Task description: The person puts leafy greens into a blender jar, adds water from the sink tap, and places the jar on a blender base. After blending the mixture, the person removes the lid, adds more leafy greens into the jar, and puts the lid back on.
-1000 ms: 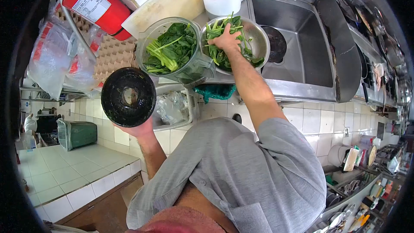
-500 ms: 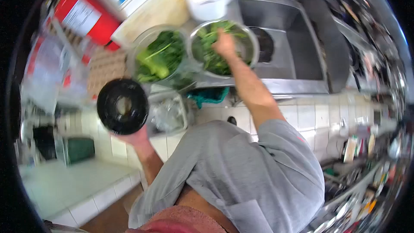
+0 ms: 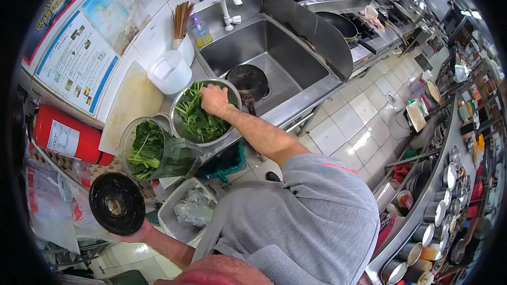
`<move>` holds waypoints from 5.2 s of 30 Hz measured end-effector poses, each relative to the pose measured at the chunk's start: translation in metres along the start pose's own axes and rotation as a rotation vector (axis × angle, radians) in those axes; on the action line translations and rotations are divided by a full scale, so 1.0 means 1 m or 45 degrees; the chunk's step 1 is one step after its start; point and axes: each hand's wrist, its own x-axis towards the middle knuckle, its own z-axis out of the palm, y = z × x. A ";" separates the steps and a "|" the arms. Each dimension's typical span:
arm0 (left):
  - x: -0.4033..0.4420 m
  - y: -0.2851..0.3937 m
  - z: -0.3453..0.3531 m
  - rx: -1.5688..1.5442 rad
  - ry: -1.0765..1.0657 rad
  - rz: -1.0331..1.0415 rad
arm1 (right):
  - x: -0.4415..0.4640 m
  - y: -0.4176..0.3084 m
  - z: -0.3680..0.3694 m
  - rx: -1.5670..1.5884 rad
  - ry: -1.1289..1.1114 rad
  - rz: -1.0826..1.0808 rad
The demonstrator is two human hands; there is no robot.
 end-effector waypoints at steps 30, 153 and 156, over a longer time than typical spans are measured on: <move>0.085 0.029 0.098 1.010 -0.955 0.594 | -0.027 -0.106 -0.054 1.003 -0.477 -0.560; -0.025 0.121 0.093 1.993 -0.754 0.317 | -0.145 -0.125 -0.037 1.486 -1.404 -0.437; -0.042 0.142 0.058 2.117 -0.571 0.260 | -0.165 -0.144 -0.023 1.296 -1.539 -0.551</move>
